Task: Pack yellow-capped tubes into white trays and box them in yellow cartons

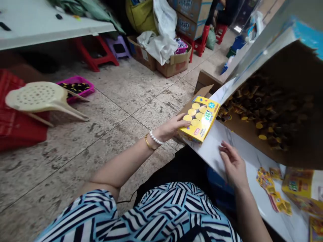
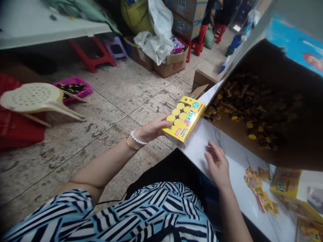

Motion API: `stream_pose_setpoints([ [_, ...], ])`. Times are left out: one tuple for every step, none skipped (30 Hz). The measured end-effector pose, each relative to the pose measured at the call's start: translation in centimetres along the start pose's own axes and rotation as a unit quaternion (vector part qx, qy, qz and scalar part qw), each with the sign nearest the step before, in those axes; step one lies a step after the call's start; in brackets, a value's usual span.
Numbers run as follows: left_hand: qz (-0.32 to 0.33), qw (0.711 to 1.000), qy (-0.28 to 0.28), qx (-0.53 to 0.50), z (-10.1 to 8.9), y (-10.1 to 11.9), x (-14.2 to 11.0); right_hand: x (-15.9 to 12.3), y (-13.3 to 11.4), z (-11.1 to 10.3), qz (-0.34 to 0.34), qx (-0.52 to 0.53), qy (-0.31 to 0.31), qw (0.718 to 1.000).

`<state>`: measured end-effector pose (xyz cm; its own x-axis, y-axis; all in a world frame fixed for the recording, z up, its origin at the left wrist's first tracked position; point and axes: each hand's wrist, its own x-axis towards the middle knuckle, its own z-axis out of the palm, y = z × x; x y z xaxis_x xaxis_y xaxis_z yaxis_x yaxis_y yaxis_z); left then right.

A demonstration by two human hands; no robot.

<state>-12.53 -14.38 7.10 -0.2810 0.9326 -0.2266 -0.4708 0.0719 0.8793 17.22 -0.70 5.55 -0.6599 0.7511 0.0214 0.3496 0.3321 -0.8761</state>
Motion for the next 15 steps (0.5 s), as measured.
stream_pose_setpoints([
  [-0.023, 1.0, -0.017, -0.01, -0.5, 0.0, -0.1, -0.4, 0.7, -0.4, 0.016, -0.01, 0.044, 0.999],
  [-0.04, 0.999, -0.034, -0.016, -0.9, -0.1, -0.3, -0.8, 1.3, -0.6, 0.024, -0.018, 0.08, 0.996],
  [-0.045, 0.998, -0.048, -0.016, -1.2, -0.3, -0.4, -1.2, 1.7, -0.7, 0.022, -0.026, 0.107, 0.994],
  [-0.04, 0.997, -0.059, -0.004, -1.4, -0.5, -0.6, -1.5, 2.0, -0.7, 0.009, -0.037, 0.123, 0.992],
  [-0.028, 0.997, -0.066, 0.022, -1.4, -0.8, -1.0, -1.8, 2.1, -0.6, -0.008, -0.049, 0.129, 0.99],
  [-0.011, 0.996, -0.062, 0.062, -1.2, -1.0, -1.4, -2.0, 2.0, -0.4, -0.024, -0.063, 0.129, 0.989],
  [0.01, 0.992, -0.047, 0.115, -0.9, -1.3, -1.9, -2.1, 1.8, -0.1, -0.033, -0.075, 0.128, 0.988],
  [0.031, 0.984, -0.021, 0.176, -0.4, -1.5, -2.4, -2.1, 1.5, 0.2, -0.029, -0.081, 0.128, 0.988],
  [0.056, 0.97, 0.011, 0.238, 0.1, -1.5, -2.9, -2.0, 1.0, 0.6, -0.017, -0.071, 0.126, 0.989],
  [0.086, 0.953, 0.041, 0.289, 0.6, -1.5, -3.2, -1.7, 0.5, 1.1, -0.003, -0.046, 0.12, 0.992],
  [0.117, 0.938, 0.055, 0.321, 1.0, -1.4, -3.3, -1.2, -0.1, 1.7, 0.004, -0.008, 0.107, 0.994],
  [0.14, 0.932, 0.048, 0.331, 1.3, -1.1, -3.0, -0.7, -0.7, 2.4, 0.004, 0.035, 0.083, 0.996],
  [0.152, 0.935, 0.033, 0.317, 1.4, -0.9, -2.5, 0.0, -1.3, 3.2, -0.005, 0.071, 0.049, 0.996],
  [0.151, 0.946, 0.021, 0.287, 1.3, -0.6, -1.7, 0.8, -1.8, 4.0, -0.019, 0.083, 0.011, 0.996],
  [0.139, 0.958, 0.017, 0.251, 1.1, -0.5, -0.7, 1.5, -2.1, 4.7, -0.035, 0.073, -0.024, 0.996],
])
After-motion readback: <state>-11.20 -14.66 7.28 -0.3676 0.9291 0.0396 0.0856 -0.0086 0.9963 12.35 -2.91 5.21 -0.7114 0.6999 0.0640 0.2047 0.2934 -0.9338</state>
